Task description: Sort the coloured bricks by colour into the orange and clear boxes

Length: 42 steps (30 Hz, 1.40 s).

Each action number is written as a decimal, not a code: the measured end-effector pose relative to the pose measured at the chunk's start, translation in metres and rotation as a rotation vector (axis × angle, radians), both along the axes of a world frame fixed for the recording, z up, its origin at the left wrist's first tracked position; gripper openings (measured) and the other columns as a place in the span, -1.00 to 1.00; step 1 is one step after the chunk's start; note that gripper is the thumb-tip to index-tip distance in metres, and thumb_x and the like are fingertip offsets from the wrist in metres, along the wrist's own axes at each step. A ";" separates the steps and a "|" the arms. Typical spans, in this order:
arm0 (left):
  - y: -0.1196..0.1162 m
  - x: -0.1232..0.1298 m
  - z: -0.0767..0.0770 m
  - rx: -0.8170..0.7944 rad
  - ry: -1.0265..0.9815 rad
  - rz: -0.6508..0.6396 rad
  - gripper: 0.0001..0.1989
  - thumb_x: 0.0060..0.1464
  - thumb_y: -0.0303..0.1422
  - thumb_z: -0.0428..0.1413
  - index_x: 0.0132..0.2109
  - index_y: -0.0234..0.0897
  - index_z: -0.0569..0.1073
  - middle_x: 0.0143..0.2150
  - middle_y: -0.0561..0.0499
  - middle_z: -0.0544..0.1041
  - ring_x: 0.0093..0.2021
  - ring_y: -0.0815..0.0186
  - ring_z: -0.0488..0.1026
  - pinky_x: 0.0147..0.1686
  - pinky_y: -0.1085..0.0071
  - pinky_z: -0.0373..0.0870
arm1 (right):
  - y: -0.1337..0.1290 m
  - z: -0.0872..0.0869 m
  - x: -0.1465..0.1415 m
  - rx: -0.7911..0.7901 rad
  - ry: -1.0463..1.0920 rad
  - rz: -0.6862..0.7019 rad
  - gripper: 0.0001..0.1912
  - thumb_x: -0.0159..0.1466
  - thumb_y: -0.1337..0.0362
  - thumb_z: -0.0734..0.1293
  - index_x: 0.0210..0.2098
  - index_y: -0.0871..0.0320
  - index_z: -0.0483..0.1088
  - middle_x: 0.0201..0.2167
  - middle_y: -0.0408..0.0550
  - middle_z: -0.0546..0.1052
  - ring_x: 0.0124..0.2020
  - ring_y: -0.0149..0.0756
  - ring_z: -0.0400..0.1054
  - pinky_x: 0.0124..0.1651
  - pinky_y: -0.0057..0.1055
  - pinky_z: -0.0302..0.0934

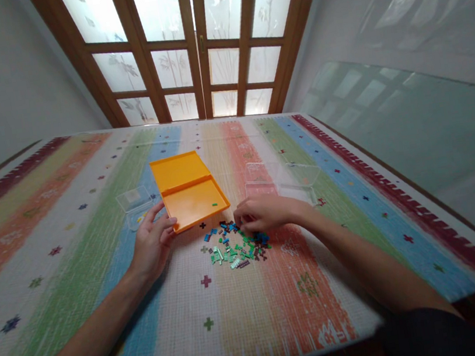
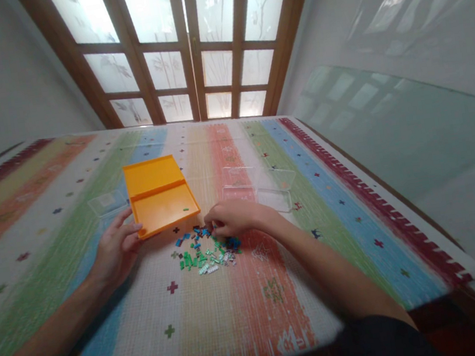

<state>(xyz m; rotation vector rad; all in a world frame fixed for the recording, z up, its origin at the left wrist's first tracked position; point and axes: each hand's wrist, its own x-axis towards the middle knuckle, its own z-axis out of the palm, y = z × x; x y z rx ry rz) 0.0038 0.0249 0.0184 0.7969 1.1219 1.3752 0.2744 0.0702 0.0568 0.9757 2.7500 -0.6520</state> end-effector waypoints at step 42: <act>-0.013 0.014 0.006 -0.049 -0.013 -0.082 -0.36 -0.29 -0.41 0.37 0.04 -0.21 0.43 -0.16 0.01 0.70 -0.17 0.23 0.67 -0.25 0.46 0.57 | -0.006 0.004 -0.004 0.329 0.322 -0.278 -0.85 0.31 0.28 0.29 -0.21 0.19 0.48 -0.41 -0.10 0.47 -0.42 -0.36 0.21 -0.30 -0.39 0.00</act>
